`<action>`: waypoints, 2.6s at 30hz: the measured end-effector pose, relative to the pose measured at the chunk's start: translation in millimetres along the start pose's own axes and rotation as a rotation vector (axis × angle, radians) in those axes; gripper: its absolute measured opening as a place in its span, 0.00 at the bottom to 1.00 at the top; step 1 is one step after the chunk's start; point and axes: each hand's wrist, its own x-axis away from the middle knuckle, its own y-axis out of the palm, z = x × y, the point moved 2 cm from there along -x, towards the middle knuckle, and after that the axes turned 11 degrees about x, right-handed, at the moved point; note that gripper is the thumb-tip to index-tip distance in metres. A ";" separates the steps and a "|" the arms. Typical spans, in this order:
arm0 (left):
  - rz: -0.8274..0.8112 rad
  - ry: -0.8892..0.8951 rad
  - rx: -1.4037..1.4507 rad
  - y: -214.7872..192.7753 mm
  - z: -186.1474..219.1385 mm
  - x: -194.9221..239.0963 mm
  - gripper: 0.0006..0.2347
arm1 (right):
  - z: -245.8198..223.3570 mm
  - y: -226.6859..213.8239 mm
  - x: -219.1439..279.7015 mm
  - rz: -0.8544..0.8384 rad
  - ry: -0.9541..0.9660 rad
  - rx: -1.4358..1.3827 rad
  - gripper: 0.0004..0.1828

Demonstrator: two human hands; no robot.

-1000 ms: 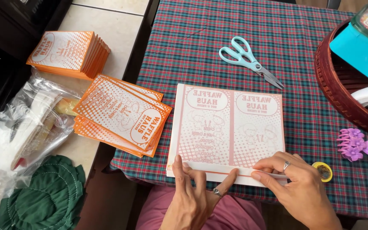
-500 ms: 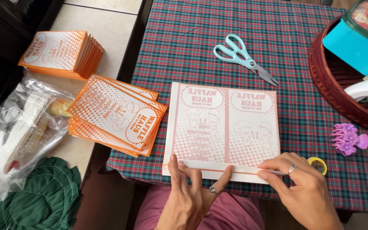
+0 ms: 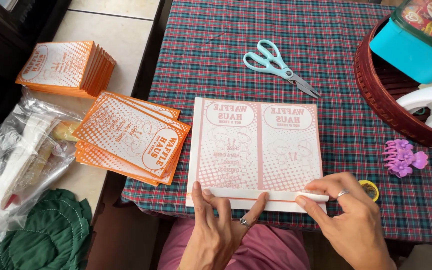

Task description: Folding paper bags and applying yellow adhesive tape to seal them.

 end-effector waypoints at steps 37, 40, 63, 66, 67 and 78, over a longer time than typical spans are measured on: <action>0.017 0.023 0.040 3.5 -0.4 1.0 0.31 | -18.6 -17.2 12.1 0.185 -0.127 0.032 0.14; 0.041 0.007 0.033 5.8 0.6 0.9 0.31 | -19.8 -11.0 13.9 0.227 -0.066 0.054 0.14; 0.062 -0.013 0.034 12.2 4.1 4.7 0.29 | -29.6 -6.6 9.8 0.263 0.006 -0.028 0.14; 0.065 -0.011 0.033 12.8 4.7 4.3 0.29 | -38.1 2.8 7.2 0.299 -0.004 -0.042 0.13; 0.071 -0.008 0.044 13.5 4.9 4.9 0.28 | -47.8 7.9 2.9 0.267 -0.084 -0.099 0.13; 0.079 -0.021 0.026 11.6 4.5 3.8 0.29 | -17.7 -8.1 12.0 0.147 0.101 0.078 0.15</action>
